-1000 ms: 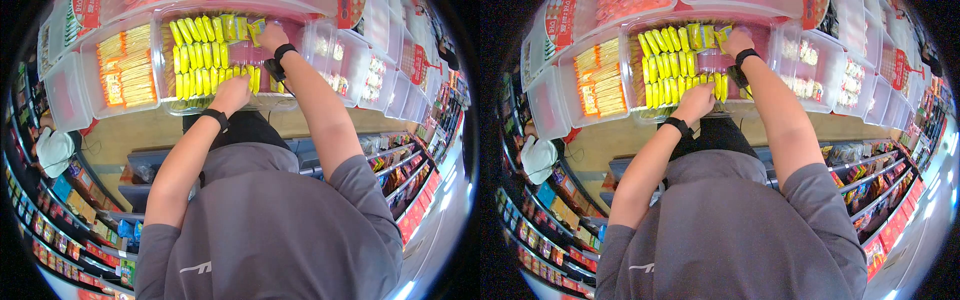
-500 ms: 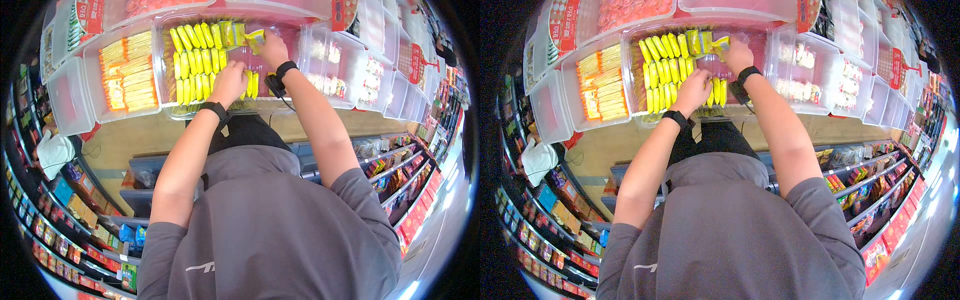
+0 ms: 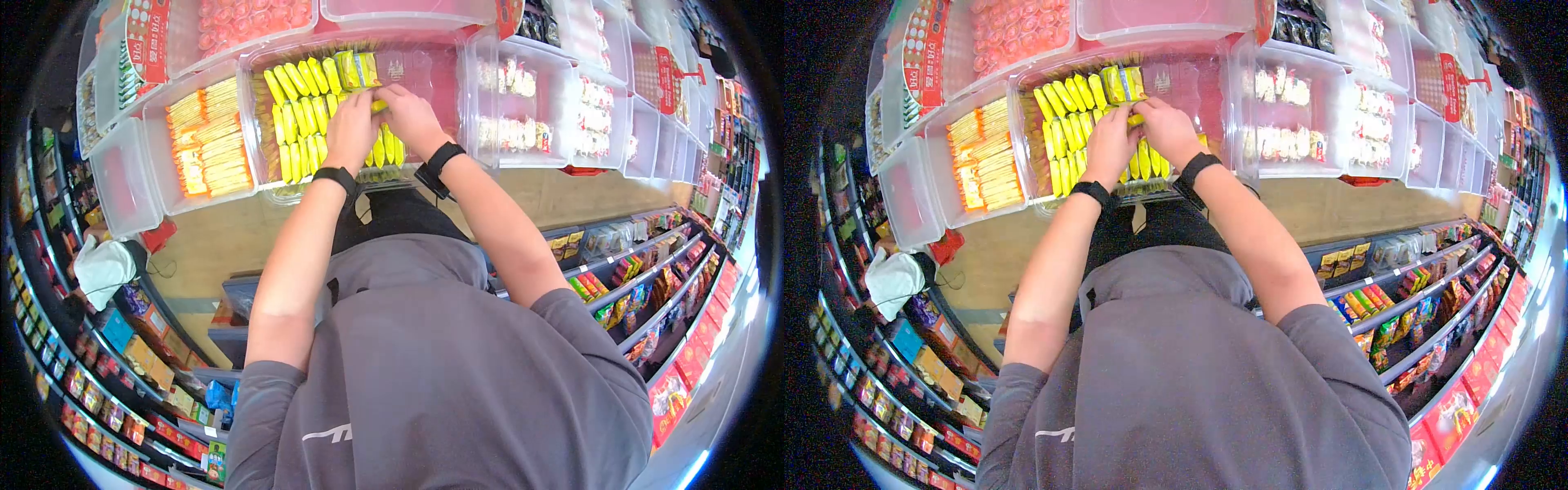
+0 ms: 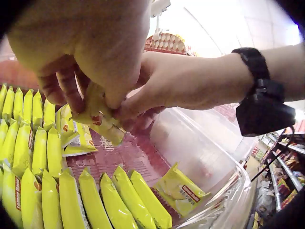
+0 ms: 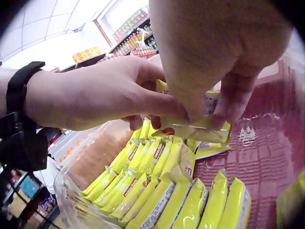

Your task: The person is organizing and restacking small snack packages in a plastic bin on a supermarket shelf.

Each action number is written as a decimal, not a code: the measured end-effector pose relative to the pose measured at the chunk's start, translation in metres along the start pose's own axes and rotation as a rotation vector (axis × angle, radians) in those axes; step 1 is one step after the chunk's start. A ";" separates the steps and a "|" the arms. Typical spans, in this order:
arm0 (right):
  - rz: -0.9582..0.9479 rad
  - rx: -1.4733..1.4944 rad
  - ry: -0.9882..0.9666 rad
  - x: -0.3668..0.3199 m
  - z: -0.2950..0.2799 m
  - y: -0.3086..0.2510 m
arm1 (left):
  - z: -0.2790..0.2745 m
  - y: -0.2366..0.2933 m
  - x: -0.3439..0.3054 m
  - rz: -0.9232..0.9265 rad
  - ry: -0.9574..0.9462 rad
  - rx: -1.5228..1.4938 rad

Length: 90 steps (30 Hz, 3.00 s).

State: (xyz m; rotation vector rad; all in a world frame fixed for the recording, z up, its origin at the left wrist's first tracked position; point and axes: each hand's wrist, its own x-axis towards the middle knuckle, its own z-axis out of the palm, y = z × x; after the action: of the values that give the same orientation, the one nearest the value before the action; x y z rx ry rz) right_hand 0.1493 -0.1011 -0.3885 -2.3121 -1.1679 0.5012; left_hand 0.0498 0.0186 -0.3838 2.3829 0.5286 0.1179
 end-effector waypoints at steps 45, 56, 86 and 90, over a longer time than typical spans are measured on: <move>0.474 0.299 -0.088 -0.068 0.069 0.062 | 0.085 0.045 -0.050 -0.283 -0.361 0.204; 0.526 0.124 -0.175 -0.058 0.073 0.068 | 0.102 0.024 -0.048 -0.325 -0.409 0.241; 0.438 0.125 0.007 -0.082 0.063 0.054 | 0.074 0.023 -0.039 -0.194 -0.536 0.167; 0.504 0.044 -0.086 -0.061 0.029 0.023 | 0.061 0.021 -0.031 -0.199 -0.541 0.170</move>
State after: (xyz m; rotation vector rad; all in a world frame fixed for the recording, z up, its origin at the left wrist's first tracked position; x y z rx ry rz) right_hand 0.1139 -0.1553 -0.4194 -2.5628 -0.5882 0.8000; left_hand 0.0416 -0.0451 -0.4148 2.3686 0.5199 -0.6644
